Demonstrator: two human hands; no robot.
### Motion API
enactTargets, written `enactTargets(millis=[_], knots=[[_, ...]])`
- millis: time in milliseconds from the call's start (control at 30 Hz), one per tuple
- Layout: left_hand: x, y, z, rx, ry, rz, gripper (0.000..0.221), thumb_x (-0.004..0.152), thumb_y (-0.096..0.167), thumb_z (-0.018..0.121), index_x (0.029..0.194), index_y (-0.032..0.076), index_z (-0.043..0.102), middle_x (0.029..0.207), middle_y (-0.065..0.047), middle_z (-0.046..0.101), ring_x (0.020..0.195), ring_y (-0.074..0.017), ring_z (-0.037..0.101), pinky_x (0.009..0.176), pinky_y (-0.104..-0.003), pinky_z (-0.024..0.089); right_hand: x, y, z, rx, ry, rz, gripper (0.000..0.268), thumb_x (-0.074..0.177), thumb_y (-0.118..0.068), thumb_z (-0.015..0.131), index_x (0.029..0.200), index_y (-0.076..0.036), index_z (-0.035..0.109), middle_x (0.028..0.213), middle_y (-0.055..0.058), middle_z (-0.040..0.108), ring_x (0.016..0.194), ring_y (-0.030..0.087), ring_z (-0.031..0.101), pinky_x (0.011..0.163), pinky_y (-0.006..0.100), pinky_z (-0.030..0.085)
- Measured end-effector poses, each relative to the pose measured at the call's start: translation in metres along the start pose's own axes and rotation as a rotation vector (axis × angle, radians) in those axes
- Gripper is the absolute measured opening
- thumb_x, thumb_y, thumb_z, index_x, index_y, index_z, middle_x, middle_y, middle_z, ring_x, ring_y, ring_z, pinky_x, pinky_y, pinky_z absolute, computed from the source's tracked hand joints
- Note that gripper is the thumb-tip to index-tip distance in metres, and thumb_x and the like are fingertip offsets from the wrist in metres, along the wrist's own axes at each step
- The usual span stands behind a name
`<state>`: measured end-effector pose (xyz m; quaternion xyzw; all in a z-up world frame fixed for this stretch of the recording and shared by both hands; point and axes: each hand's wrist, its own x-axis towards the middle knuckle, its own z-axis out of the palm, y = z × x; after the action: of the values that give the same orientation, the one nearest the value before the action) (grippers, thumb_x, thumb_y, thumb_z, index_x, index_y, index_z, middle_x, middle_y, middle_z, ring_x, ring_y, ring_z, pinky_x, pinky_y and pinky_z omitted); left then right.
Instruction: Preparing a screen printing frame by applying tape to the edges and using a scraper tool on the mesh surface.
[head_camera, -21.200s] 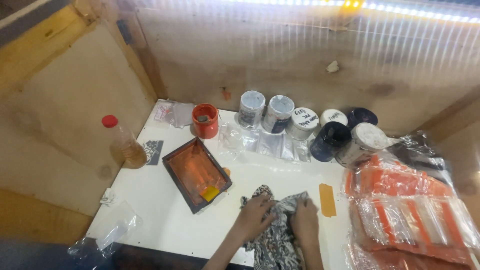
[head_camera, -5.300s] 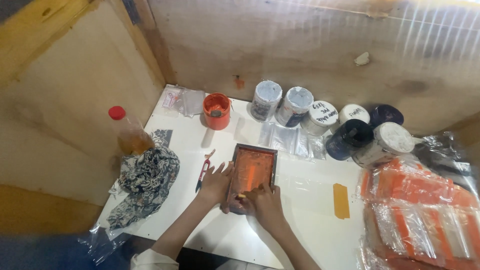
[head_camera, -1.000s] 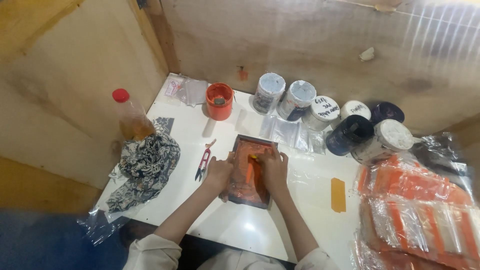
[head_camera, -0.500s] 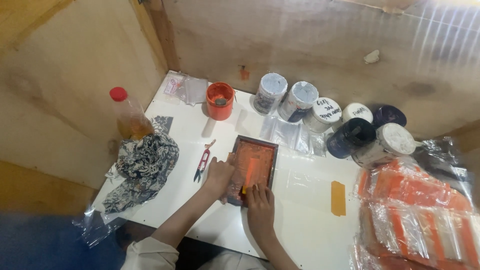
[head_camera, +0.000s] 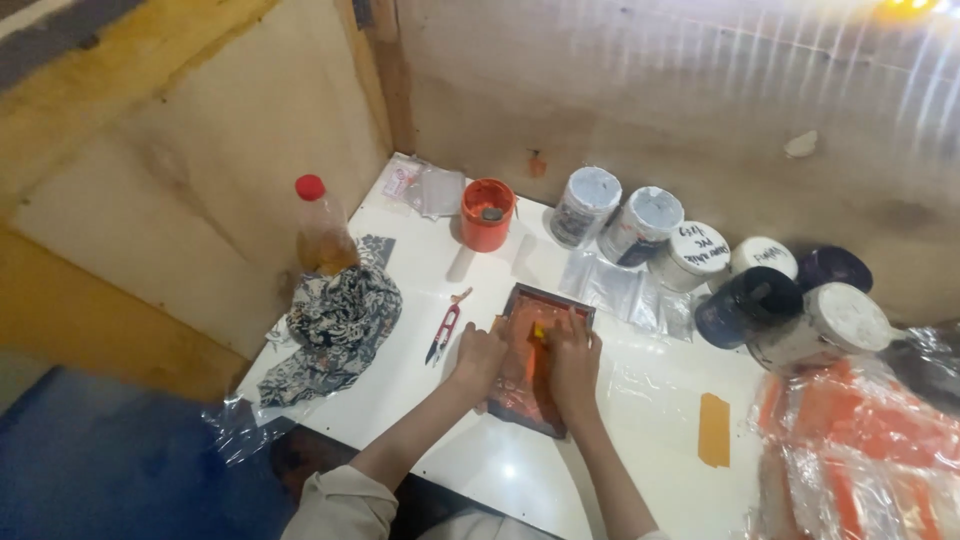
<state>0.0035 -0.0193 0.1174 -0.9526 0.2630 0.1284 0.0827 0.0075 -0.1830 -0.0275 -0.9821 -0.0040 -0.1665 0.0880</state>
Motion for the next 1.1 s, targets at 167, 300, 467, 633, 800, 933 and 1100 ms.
enactTargets(millis=[167, 300, 467, 633, 800, 933, 1100], knots=[[0.037, -0.010, 0.064, -0.069, -0.006, 0.028, 0.024, 0.083, 0.002, 0.076, 0.105, 0.011, 0.079, 0.104, -0.007, 0.078, 0.092, -0.0286, 0.074, 0.091, -0.049, 0.040, -0.065, -0.008, 0.053, 0.028, -0.025, -0.058, 0.018, 0.088, -0.017, 0.074, 0.106, -0.020, 0.078, 0.119, 0.002, 0.075, 0.140, 0.024, 0.052, 0.113, 0.051, 0.039], [0.001, -0.013, 0.004, -0.079, -0.034, 0.048, 0.024, 0.082, 0.004, 0.079, 0.104, 0.012, 0.080, 0.106, -0.007, 0.078, 0.094, -0.0280, 0.074, 0.092, -0.048, 0.041, -0.060, -0.024, -0.005, 0.190, -0.111, -0.004, 0.016, 0.087, -0.022, 0.077, 0.102, -0.023, 0.082, 0.114, -0.001, 0.078, 0.139, 0.024, 0.055, 0.114, 0.055, 0.036], [0.000, -0.008, -0.005, -0.014, -0.086, 0.054, 0.031, 0.078, 0.001, 0.081, 0.107, 0.011, 0.079, 0.113, -0.006, 0.076, 0.092, -0.0272, 0.073, 0.088, -0.045, 0.041, -0.002, 0.014, 0.003, 0.054, -0.016, 0.054, 0.022, 0.086, -0.010, 0.069, 0.097, -0.025, 0.081, 0.108, -0.002, 0.079, 0.143, 0.023, 0.052, 0.113, 0.050, 0.037], [0.033, 0.004, 0.035, 0.079, -0.125, 0.010, 0.037, 0.075, 0.003, 0.083, 0.110, 0.015, 0.078, 0.116, -0.004, 0.075, 0.092, -0.0247, 0.072, 0.085, -0.043, 0.041, 0.013, 0.024, 0.040, -0.071, 0.039, 0.077, 0.026, 0.089, -0.015, 0.064, 0.107, -0.029, 0.077, 0.106, -0.004, 0.078, 0.142, 0.019, 0.052, 0.112, 0.047, 0.035], [0.038, 0.005, 0.042, 0.095, -0.093, 0.010, 0.032, 0.081, 0.007, 0.081, 0.111, 0.014, 0.079, 0.120, -0.003, 0.073, 0.094, -0.0238, 0.072, 0.086, -0.042, 0.041, -0.003, -0.029, -0.006, 0.047, 0.042, 0.102, 0.013, 0.096, -0.014, 0.061, 0.103, -0.021, 0.069, 0.107, -0.004, 0.074, 0.130, 0.016, 0.058, 0.111, 0.041, 0.033], [0.024, 0.002, 0.014, 0.127, -0.118, 0.042, 0.033, 0.081, 0.008, 0.081, 0.112, 0.015, 0.078, 0.116, -0.004, 0.073, 0.089, -0.0231, 0.071, 0.083, -0.041, 0.040, -0.036, -0.016, 0.041, -0.009, 0.052, 0.029, 0.026, 0.090, -0.003, 0.061, 0.110, -0.017, 0.070, 0.123, 0.003, 0.073, 0.135, 0.018, 0.057, 0.111, 0.041, 0.035], [0.072, 0.001, 0.093, 0.258, -0.272, 0.085, 0.092, 0.073, 0.053, 0.097, 0.148, 0.022, 0.052, 0.172, -0.010, 0.017, 0.112, -0.0240, 0.068, 0.097, -0.037, 0.044, -0.059, -0.025, 0.029, 0.158, 0.172, -0.123, 0.042, 0.068, 0.005, 0.077, 0.107, -0.005, 0.068, 0.115, 0.013, 0.073, 0.125, 0.033, 0.064, 0.101, 0.049, 0.041]])
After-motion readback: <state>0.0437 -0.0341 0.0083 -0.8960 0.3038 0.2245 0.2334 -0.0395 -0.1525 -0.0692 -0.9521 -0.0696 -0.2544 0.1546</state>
